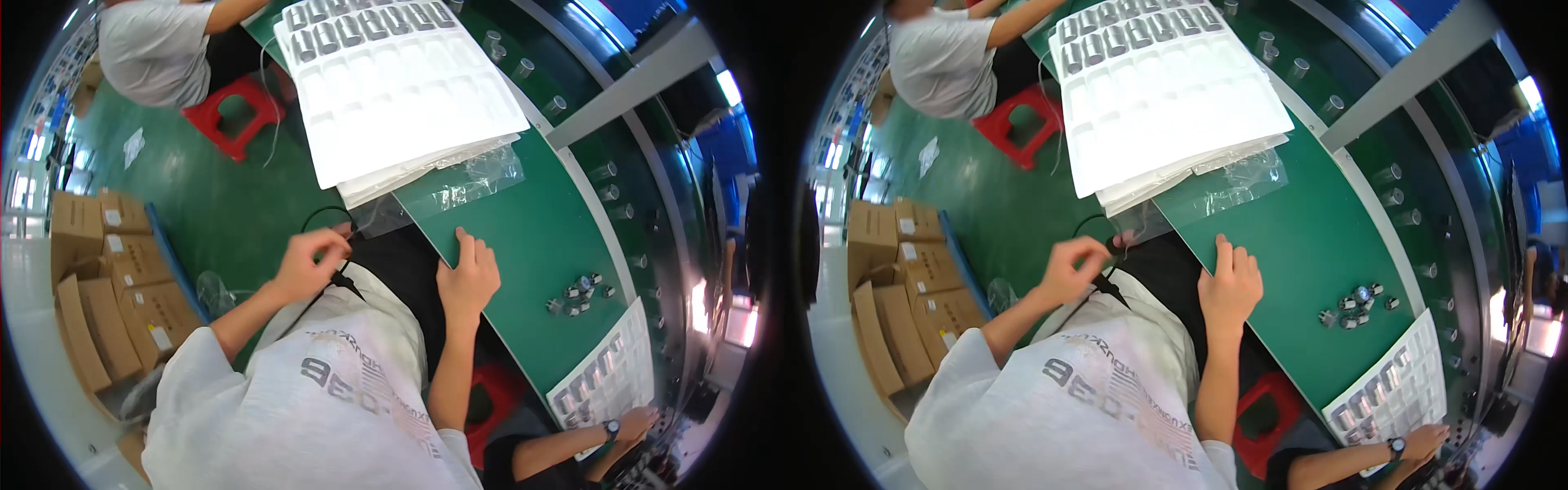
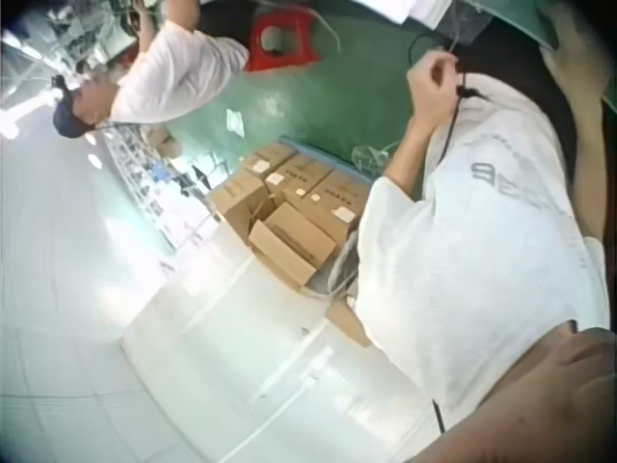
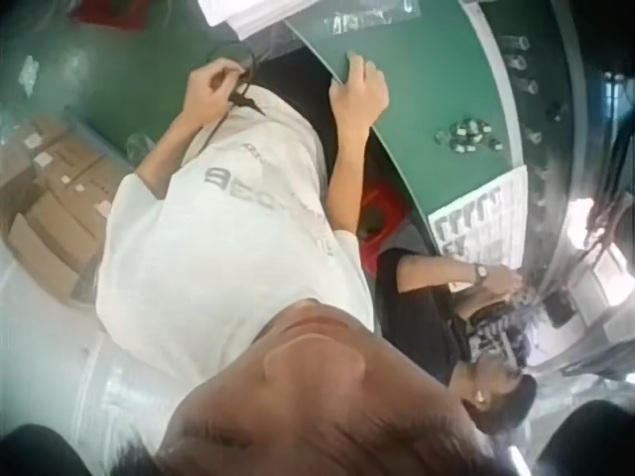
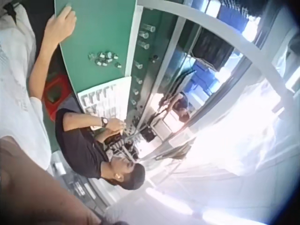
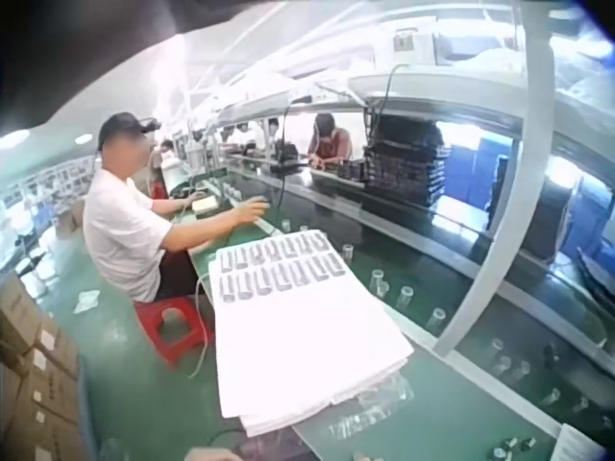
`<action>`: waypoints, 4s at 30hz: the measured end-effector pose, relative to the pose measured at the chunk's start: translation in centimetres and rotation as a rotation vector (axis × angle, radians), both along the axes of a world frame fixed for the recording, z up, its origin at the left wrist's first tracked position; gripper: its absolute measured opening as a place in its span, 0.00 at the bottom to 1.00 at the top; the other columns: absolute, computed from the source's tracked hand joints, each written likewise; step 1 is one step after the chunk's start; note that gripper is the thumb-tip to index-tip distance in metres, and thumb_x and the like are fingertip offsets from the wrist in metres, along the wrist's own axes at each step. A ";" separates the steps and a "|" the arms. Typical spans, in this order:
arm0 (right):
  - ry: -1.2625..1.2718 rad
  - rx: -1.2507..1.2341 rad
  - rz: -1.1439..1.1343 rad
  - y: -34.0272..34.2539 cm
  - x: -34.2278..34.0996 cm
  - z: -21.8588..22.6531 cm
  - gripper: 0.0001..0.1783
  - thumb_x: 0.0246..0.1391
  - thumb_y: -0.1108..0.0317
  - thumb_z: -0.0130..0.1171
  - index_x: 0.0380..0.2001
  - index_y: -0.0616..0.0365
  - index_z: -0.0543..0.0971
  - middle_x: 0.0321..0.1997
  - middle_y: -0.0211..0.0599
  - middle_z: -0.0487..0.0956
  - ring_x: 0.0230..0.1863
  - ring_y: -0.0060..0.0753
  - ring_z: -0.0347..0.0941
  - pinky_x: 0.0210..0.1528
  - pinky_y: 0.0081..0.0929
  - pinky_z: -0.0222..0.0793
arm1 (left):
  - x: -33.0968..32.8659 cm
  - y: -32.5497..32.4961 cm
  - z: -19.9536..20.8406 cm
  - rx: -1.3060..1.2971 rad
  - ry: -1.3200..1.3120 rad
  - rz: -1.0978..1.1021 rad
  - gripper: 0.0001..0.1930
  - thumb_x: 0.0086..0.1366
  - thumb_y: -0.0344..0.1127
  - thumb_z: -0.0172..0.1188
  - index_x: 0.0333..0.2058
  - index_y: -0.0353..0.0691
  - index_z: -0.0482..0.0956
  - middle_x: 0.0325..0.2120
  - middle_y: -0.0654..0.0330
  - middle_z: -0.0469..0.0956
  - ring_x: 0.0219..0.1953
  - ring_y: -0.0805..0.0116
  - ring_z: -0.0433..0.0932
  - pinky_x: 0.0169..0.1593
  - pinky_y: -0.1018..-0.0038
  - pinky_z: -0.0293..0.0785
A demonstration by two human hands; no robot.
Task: Assembling small metal components, placing them into plastic bags, and organizing them in a white tray at a manual assembly station.
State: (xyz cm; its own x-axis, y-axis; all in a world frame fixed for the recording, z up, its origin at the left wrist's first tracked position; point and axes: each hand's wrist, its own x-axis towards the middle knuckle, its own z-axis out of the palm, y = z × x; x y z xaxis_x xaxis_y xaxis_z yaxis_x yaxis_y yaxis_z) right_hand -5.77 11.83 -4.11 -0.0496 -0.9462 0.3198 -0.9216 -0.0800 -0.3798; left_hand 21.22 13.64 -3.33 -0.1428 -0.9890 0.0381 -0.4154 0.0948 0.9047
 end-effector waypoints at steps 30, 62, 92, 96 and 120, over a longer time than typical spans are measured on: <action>0.382 0.054 -0.004 0.1 -1.9 -1.0 0.26 0.35 0.66 0.66 0.44 0.57 0.80 0.37 0.41 0.80 0.38 0.49 0.79 0.40 0.41 0.76 | 23.8 42.9 4.2 1.560 0.072 0.907 0.10 0.61 0.37 0.52 0.29 0.37 0.78 0.20 0.61 0.76 0.26 0.72 0.78 0.23 0.72 0.71; 0.371 0.417 -0.634 0.6 2.2 -10.4 0.31 0.64 0.58 0.45 0.64 0.70 0.62 0.59 0.56 0.72 0.59 0.47 0.71 0.58 0.40 0.71 | 51.9 32.3 -60.3 0.811 -0.362 0.646 0.05 0.58 0.34 0.60 0.30 0.40 0.78 0.26 0.53 0.79 0.33 0.56 0.79 0.39 0.62 0.73; 0.283 0.063 -0.299 -2.4 3.7 -1.3 0.17 0.49 0.67 0.58 0.45 0.47 0.76 0.29 0.28 0.69 0.27 0.27 0.72 0.26 0.25 0.70 | 15.9 -9.6 -1.9 0.526 0.545 0.578 0.27 0.75 0.55 0.43 0.51 0.35 0.75 0.40 0.60 0.78 0.40 0.65 0.78 0.44 0.64 0.78; 0.241 0.066 -0.252 -1.8 3.5 0.1 0.19 0.47 0.69 0.58 0.46 0.53 0.75 0.30 0.31 0.70 0.29 0.32 0.73 0.26 0.26 0.71 | 10.6 -16.1 -1.0 0.566 0.552 0.565 0.26 0.75 0.50 0.46 0.54 0.29 0.73 0.52 0.52 0.78 0.51 0.56 0.79 0.53 0.61 0.77; 0.059 -0.096 -0.148 -0.7 2.7 -0.3 0.21 0.34 0.74 0.58 0.38 0.50 0.82 0.22 0.28 0.65 0.21 0.30 0.66 0.21 0.31 0.60 | 10.9 -17.3 3.2 -0.254 -0.396 0.323 0.12 0.72 0.32 0.45 0.44 0.32 0.76 0.39 0.54 0.76 0.40 0.61 0.75 0.48 0.65 0.71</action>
State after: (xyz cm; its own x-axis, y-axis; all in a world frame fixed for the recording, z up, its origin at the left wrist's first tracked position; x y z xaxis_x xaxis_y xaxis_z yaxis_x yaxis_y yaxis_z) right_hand -3.12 11.09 -4.40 -0.1645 -0.8951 0.4144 -0.9464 0.0249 -0.3220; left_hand 32.08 -3.71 -0.12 0.1135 -0.9518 0.2851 -0.7621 0.1007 0.6396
